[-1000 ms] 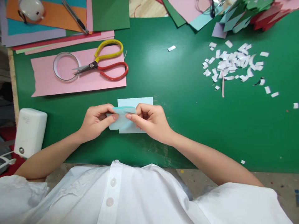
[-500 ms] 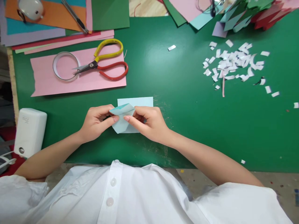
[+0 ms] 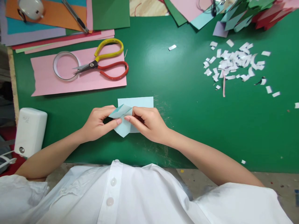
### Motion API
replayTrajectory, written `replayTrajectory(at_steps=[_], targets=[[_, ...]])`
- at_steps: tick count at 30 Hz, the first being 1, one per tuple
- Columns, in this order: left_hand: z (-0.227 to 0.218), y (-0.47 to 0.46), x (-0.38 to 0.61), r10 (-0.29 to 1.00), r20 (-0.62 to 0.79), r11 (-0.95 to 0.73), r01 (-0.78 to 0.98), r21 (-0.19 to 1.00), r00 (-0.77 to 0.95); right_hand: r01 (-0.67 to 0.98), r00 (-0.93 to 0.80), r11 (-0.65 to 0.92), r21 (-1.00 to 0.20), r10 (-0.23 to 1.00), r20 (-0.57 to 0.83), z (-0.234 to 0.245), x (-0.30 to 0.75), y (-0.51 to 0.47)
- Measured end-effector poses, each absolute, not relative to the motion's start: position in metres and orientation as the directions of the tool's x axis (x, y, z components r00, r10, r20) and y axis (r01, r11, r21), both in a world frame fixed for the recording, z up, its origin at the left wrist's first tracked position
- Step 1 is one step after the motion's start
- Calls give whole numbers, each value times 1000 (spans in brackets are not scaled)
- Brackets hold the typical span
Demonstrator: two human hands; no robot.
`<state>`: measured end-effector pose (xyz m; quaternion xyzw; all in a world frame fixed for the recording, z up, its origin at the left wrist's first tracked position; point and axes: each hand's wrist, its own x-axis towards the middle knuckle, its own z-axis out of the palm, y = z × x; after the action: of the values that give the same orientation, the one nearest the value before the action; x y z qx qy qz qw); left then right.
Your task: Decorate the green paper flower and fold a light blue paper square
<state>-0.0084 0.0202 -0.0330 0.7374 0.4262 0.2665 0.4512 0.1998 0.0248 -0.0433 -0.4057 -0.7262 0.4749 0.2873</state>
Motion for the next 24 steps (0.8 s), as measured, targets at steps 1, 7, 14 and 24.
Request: replayTrajectory(at_steps=[1,7,14,24], targets=[[-33,20,-8,869,12,-229,380,896,495,321,-506,235,-918,861,43,-43,200,24],[-37,17,-9,926,-40,-98,342,934,376,299,-530,282,-912,843,87,-41,199,24],[-39,16,-9,933,-40,-83,322,943,357,326,-479,333,-885,865,150,-40,197,23],[-41,14,-10,940,-62,-58,338,939,334,366,-426,314,-876,894,142,-43,196,20]])
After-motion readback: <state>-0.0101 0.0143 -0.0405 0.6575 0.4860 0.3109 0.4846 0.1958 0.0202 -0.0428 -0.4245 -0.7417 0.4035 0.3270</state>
